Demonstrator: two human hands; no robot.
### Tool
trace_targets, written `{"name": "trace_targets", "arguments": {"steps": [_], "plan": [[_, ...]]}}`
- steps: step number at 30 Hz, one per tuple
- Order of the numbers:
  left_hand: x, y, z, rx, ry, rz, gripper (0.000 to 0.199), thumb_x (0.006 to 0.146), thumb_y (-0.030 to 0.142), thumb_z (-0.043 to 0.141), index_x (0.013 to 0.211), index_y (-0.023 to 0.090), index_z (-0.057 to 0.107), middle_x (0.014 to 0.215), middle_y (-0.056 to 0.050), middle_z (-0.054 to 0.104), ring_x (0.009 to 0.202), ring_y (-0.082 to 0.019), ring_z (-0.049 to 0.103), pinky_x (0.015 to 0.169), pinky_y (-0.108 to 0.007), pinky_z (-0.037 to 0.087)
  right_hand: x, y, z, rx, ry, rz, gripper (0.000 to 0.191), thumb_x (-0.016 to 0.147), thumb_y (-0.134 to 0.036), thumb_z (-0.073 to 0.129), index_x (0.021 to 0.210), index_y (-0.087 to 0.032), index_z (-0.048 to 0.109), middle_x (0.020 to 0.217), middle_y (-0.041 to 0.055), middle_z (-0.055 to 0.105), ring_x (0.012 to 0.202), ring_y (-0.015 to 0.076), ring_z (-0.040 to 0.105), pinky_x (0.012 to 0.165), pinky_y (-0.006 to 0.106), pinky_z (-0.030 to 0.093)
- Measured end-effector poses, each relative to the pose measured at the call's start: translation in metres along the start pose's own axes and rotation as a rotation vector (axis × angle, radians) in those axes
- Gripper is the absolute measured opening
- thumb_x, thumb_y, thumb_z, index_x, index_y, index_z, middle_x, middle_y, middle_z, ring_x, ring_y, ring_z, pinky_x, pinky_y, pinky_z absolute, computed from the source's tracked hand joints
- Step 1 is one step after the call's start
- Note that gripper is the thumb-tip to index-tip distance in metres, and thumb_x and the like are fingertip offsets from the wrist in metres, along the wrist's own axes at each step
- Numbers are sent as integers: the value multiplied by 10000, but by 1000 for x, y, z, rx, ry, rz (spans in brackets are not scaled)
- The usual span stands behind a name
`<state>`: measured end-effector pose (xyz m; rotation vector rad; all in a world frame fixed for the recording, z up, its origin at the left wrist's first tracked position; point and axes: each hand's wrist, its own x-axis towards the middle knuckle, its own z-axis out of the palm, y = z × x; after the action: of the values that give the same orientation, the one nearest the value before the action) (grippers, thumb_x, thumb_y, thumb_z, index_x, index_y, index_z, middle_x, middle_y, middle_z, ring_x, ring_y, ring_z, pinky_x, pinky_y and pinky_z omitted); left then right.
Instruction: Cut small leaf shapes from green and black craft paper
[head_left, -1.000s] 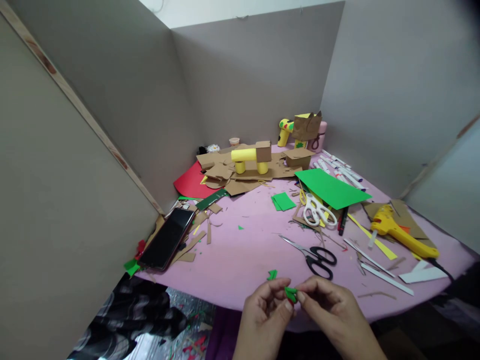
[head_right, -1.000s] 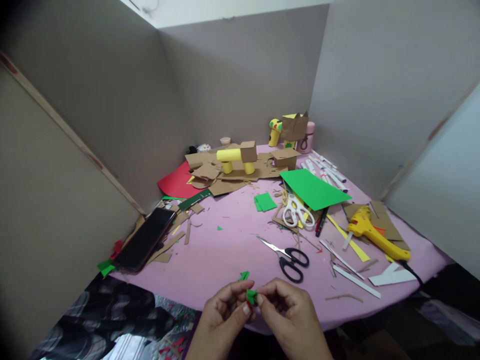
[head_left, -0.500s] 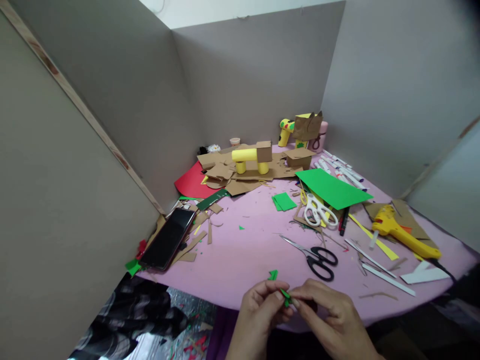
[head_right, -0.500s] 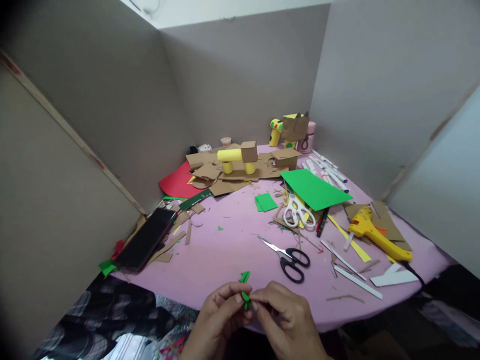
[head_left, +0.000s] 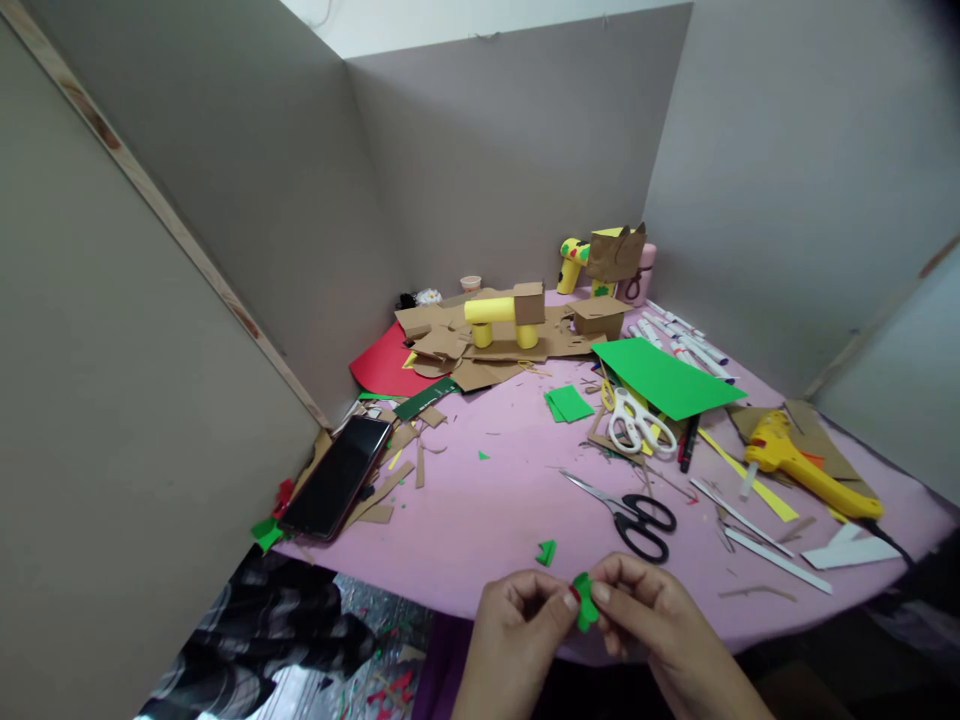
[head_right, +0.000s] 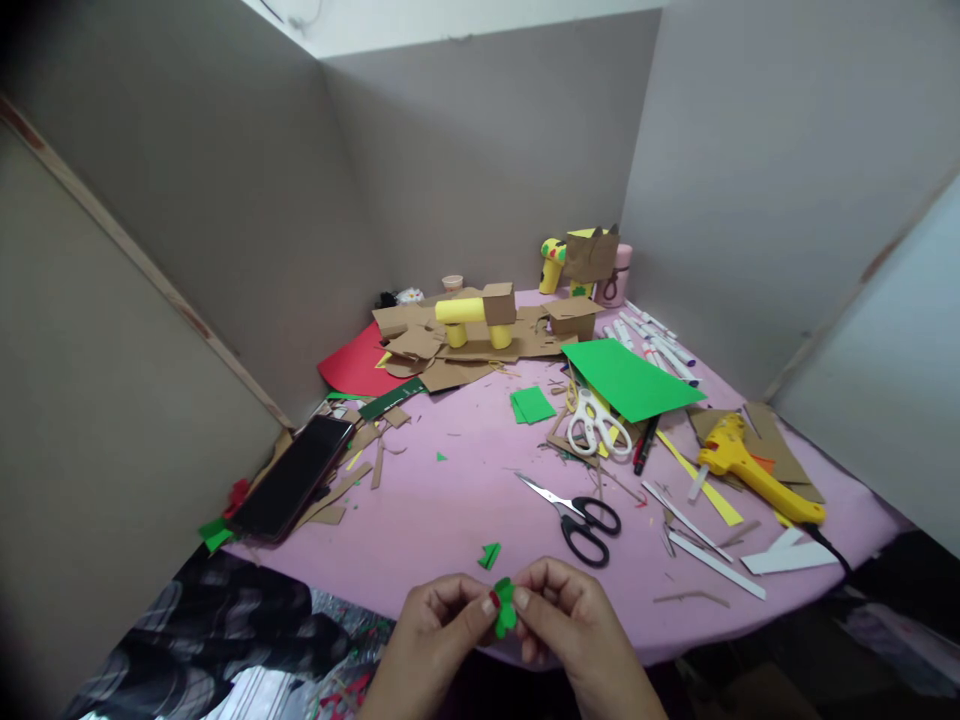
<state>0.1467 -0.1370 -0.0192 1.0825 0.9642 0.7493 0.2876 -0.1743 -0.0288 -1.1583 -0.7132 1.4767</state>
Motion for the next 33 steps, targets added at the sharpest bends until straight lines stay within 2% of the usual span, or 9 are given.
{"name": "trace_targets", "arguments": {"steps": [5,10,13,18,22,26,29,31,33], "plan": [[3,-9,0,-68,-23,18,370,699,478,657,573,138,585,535,-2,570,526,-125,464,550,-245,345,1,1,-2,0,-52,26,321,708,-446,709,685,-142,607,536,-37,593,429,55,472,425,160,336],[0,-6,1,-35,-20,50,339,733,439,643,594,154,522,554,26,501,552,-116,422,566,-235,332,-2,-1,-1,-62,-78,-21,331,722,-461,693,720,-136,628,517,-52,561,446,60,480,446,165,355],[0,-10,2,-2,-23,76,346,749,451,621,596,166,499,554,30,485,557,-122,421,560,-238,331,-3,-4,0,-93,-66,-18,318,718,-431,707,663,-127,634,487,-48,556,461,67,480,476,176,369],[3,-18,4,-59,-88,39,374,745,500,606,603,176,484,557,26,503,547,-125,446,545,-236,351,-3,0,-2,-97,-43,-22,345,685,-443,727,599,-136,596,500,-45,549,459,77,476,473,190,375],[0,-15,6,-61,-72,58,359,731,502,626,643,169,527,561,33,496,543,-120,444,542,-226,356,0,6,-5,-99,-24,-40,404,642,-493,737,560,-157,530,456,-68,493,401,68,419,424,188,324],[-8,-3,8,90,-27,133,281,744,413,647,841,150,667,699,-31,624,656,-174,540,617,-250,402,1,7,-6,-118,-28,-61,413,670,-488,719,551,-172,482,448,-78,465,398,63,386,422,185,286],[-13,7,12,222,-102,152,280,736,345,670,920,137,710,773,-78,682,709,-208,576,671,-278,426,0,6,-6,-103,-60,-57,403,701,-475,699,557,-168,481,468,-65,492,419,65,389,441,189,292],[-12,10,13,135,-174,115,270,736,348,673,893,134,725,741,-77,692,687,-201,587,669,-278,433,-1,4,-6,-100,-81,-55,399,703,-476,696,563,-161,495,468,-61,501,426,66,393,454,193,299],[-10,9,12,-44,-246,60,281,707,361,703,881,141,728,699,-61,693,664,-187,600,671,-274,434,-2,1,-7,-111,-96,-56,394,695,-479,700,566,-159,509,469,-57,509,429,71,402,456,196,304]]}}
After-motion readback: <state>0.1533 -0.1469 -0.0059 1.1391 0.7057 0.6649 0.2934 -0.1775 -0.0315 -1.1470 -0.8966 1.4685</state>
